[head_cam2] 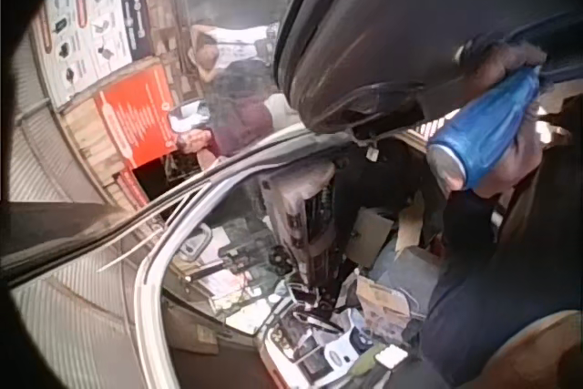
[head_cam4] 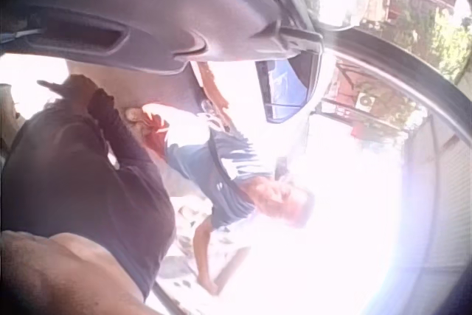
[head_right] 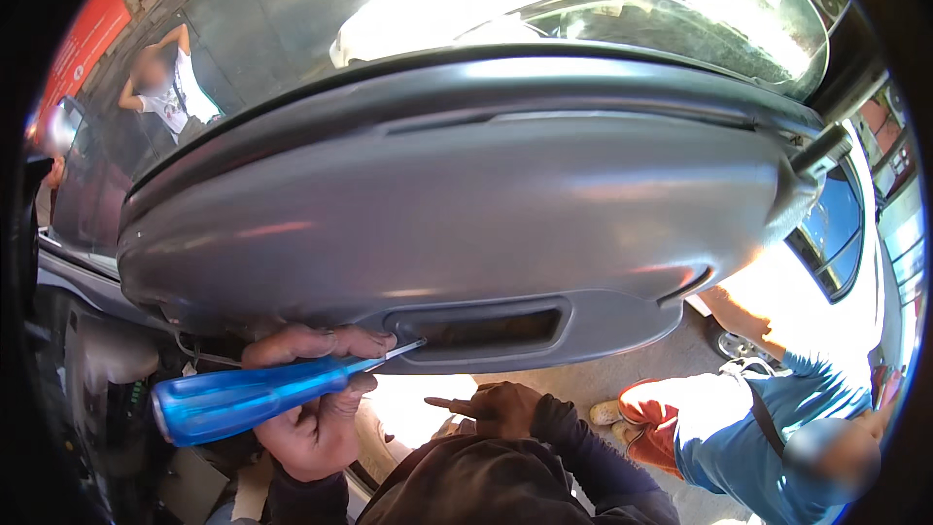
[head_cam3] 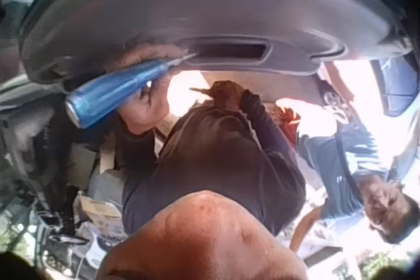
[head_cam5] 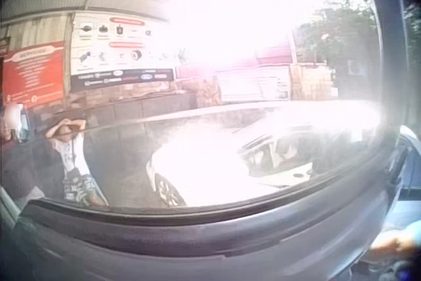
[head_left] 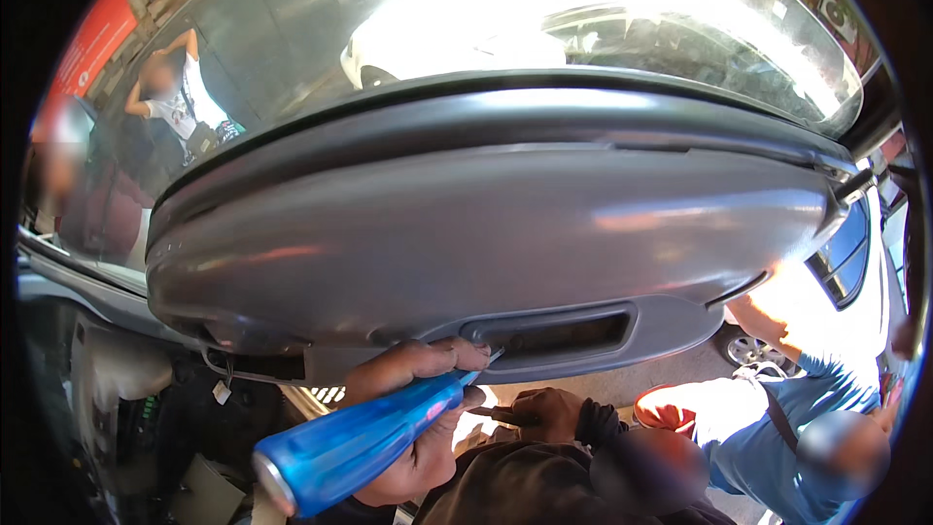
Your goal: The person uses a screwdriver and pliers to pry and detach the interior door panel of a car. They disconnect a wiring harness, remove fasteners, and carefully pull the panel away from the door frame.
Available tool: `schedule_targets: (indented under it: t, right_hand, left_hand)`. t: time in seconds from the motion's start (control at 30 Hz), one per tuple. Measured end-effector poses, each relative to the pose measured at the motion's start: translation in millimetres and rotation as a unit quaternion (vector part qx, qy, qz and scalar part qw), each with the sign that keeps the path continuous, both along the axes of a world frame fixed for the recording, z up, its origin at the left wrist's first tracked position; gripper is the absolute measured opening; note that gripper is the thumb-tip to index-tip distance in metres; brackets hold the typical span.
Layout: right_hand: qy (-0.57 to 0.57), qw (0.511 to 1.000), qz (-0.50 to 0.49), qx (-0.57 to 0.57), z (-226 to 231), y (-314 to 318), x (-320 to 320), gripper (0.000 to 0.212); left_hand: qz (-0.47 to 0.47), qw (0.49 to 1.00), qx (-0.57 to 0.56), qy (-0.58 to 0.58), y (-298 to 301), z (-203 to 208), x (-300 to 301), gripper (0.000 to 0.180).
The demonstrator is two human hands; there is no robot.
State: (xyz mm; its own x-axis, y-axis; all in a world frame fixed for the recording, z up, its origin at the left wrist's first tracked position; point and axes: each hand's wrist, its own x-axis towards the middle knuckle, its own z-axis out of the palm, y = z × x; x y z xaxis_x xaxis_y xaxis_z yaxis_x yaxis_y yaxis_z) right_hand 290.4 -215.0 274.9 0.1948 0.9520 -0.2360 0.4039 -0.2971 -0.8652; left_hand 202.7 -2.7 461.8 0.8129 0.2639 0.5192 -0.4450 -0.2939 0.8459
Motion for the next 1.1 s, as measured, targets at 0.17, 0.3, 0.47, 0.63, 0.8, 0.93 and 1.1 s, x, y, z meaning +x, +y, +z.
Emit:
schedule_targets:
  t: [0.17, 0.3, 0.47, 0.63, 0.8, 0.93, 1.1]
  right_hand:
    - [-0.007, 1.000, -0.009, 0.015, -9.2, -0.6, 6.9, 0.039]
    - [-0.013, 0.999, 0.030, -0.029, -20.9, -1.0, 20.0, 0.046]
    - [-0.069, 0.997, -0.028, 0.004, -13.2, -6.8, 31.5, 0.043]
    - [-0.051, 0.998, 0.001, -0.049, 3.2, -15.8, 40.2, 0.040]
    - [-0.034, 0.999, -0.035, 0.018, -9.3, -22.7, 39.1, 0.034]
    - [-0.029, 0.984, -0.116, 0.133, -29.8, -29.6, 29.8, 0.049]
    - [-0.098, 0.987, -0.120, 0.046, -38.8, -46.8, 33.6, 0.063]
  left_hand:
    - [0.024, 0.994, 0.061, 0.086, -4.6, -0.9, 2.5, 0.036]
    - [0.073, 0.990, 0.094, 0.073, -10.1, -0.7, 8.8, 0.032]
    - [0.135, 0.970, 0.195, 0.053, -13.5, -4.3, 12.7, 0.025]
    - [0.124, 0.982, 0.123, 0.072, -18.2, -6.6, 12.7, 0.025]
    - [0.155, 0.977, 0.133, 0.065, -21.9, -8.3, 14.8, 0.022]
    - [0.178, 0.965, 0.177, 0.082, -24.0, -8.8, 12.4, 0.023]
    - [0.182, 0.964, 0.173, 0.084, -29.7, -6.3, 12.8, 0.029]
